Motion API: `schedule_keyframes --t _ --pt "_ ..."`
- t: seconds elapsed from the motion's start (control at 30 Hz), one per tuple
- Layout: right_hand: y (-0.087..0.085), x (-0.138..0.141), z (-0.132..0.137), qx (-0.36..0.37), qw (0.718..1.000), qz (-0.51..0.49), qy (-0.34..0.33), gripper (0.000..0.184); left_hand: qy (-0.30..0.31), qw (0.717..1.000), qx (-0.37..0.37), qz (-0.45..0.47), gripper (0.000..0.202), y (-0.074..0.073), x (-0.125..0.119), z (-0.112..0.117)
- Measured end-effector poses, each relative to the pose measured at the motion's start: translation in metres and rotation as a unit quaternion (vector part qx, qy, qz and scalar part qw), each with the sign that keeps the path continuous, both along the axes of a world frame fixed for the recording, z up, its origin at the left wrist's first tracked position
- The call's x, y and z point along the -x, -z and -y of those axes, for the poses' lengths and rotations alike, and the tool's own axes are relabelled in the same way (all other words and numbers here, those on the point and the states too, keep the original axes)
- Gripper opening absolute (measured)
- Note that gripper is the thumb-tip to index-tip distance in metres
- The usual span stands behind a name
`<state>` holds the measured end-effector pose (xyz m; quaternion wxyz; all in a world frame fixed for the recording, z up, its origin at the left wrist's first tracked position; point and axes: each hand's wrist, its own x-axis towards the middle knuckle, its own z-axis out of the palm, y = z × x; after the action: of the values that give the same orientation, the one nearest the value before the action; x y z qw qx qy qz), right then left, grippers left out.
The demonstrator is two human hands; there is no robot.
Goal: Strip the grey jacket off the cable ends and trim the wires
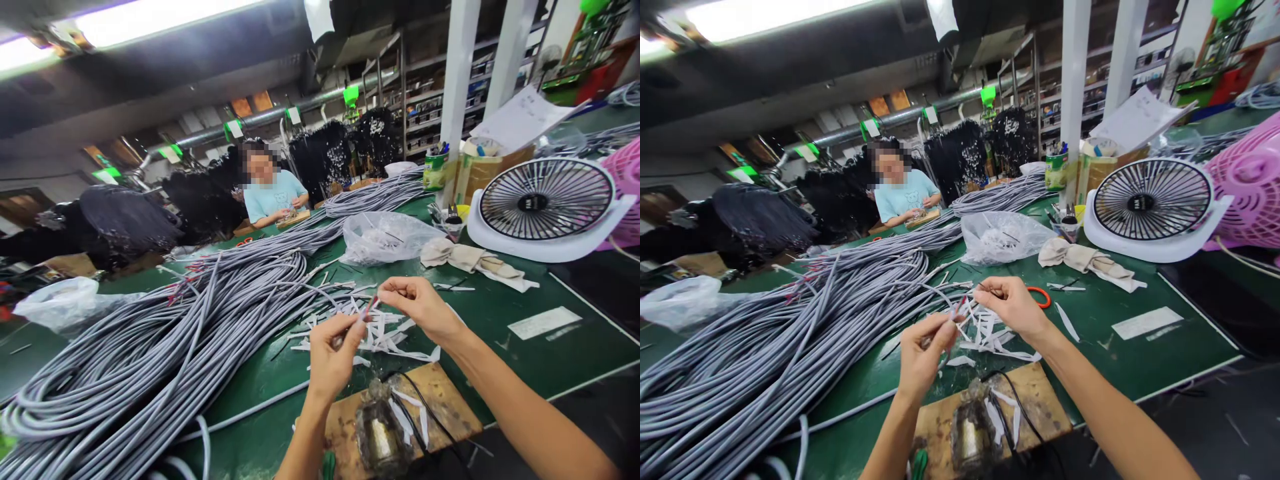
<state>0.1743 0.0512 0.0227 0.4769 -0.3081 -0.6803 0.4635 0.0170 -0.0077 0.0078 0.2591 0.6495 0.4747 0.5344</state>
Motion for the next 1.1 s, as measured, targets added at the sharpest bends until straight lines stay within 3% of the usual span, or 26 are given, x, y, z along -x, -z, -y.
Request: schedule_keyframes --t 0.1,0.17,0.33,0.4,0.53,0.6,0.67,0.73,0.83,0.9,0.97,1.1 --pt "-0.001 0.001 0.005 -0.035 0.996 0.065 -0.057 0.021 -0.084 0.993 0.016 0.085 0.024 0.002 0.002 -0.005" --pt "-0.001 -0.001 0.009 -0.066 0.992 0.081 -0.075 0.019 -0.095 0.993 0.020 0.063 0.023 0.004 -0.002 -0.007" --pt "0.001 -0.009 -0.002 -0.076 0.994 0.054 0.055 0.023 0.057 0.993 0.033 -0.101 0.023 0.006 -0.014 -0.004" --pt "0.003 -0.010 -0.011 -0.059 0.994 0.058 0.074 0.024 0.087 0.990 0.031 -0.109 0.027 0.004 -0.013 -0.001" --pt "0.005 -0.011 -0.018 -0.037 0.995 0.091 0.025 0.022 0.024 0.998 0.042 0.036 0.029 0.001 0.001 -0.003" --pt "0.004 -0.010 -0.015 -0.030 0.989 0.138 -0.031 0.022 -0.012 0.991 0.053 0.124 0.028 0.003 0.006 -0.008" --pt "0.004 -0.009 -0.012 -0.024 0.989 0.141 -0.046 0.023 -0.019 0.982 0.060 0.176 0.028 0.005 0.008 -0.013" --pt "0.004 -0.007 -0.010 -0.032 0.995 0.094 -0.008 0.022 -0.007 0.981 0.071 0.183 0.029 0.007 0.006 -0.015" --pt "0.008 0.000 -0.008 -0.050 0.996 0.073 0.006 0.042 0.009 0.982 0.094 0.163 0.030 0.008 0.002 -0.015" --pt "0.012 0.005 -0.007 -0.074 0.990 0.118 -0.008 0.038 0.014 0.984 0.103 0.147 0.031 0.008 0.000 -0.014" --pt "0.016 0.009 -0.007 -0.130 0.978 0.164 0.017 0.016 0.020 0.987 0.104 0.121 0.031 0.010 0.000 -0.016" --pt "0.020 0.012 -0.002 -0.269 0.922 0.259 0.103 0.021 -0.009 0.995 0.096 0.021 0.028 0.021 0.000 -0.024"
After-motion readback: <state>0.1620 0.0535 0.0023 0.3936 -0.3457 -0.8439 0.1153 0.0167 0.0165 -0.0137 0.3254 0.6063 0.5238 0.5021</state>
